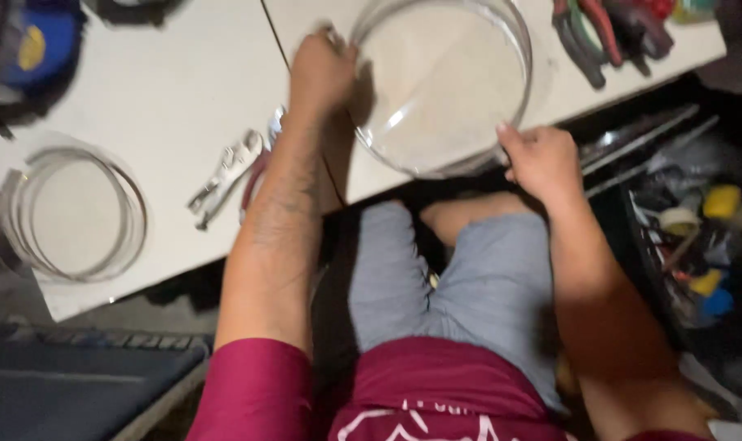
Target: Assembling a metal hoop onto a clear plastic drum head using pliers
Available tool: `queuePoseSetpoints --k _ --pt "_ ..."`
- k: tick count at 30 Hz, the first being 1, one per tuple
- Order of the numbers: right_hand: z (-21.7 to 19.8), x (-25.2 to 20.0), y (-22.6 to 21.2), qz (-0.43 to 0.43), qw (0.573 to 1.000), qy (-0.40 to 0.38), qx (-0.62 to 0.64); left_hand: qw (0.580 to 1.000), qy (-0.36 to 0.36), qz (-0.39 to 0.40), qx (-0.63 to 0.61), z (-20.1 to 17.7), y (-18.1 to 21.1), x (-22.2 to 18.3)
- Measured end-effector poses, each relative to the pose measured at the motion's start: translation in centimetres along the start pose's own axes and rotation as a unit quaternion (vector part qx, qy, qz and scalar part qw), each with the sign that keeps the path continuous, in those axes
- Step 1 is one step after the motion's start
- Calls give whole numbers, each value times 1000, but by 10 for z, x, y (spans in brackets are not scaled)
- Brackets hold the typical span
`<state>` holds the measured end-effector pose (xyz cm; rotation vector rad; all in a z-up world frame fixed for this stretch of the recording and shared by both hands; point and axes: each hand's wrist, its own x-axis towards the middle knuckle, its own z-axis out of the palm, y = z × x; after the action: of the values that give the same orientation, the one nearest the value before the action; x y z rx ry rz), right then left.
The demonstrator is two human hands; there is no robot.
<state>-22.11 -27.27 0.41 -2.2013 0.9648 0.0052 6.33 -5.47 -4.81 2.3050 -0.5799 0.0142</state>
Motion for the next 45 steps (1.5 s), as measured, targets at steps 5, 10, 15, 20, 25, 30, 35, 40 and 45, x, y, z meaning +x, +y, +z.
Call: queuePoseSetpoints --k 5,10,15,20,25,30,35,40,45 --pt "1 23 17 -17 997 40 66 991 -105 -88 4 -33 29 -26" --pt "-2 76 30 -180 970 159 -29 976 -148 -155 -27 -70 31 -90" --pt "6 101 -12 -339 919 201 9 962 -202 -186 0 -111 56 -124" --pt "-34 -14 -48 -252 967 25 17 956 -276 -72 -74 -168 76 -172" --pt "-32 -73 66 -97 971 -202 81 539 -606 232 -537 -196 119 -229" --pt "-34 -96 139 24 964 -102 246 667 -414 415 -460 -217 207 -236" --pt "-44 -104 133 -17 983 -69 170 718 -200 350 -568 -214 227 -259" --pt "-35 -92 137 -34 978 -84 189 712 -283 359 -532 -182 257 -273" --pt "-21 -89 136 -30 977 -116 175 692 -419 347 -474 -179 250 -263"
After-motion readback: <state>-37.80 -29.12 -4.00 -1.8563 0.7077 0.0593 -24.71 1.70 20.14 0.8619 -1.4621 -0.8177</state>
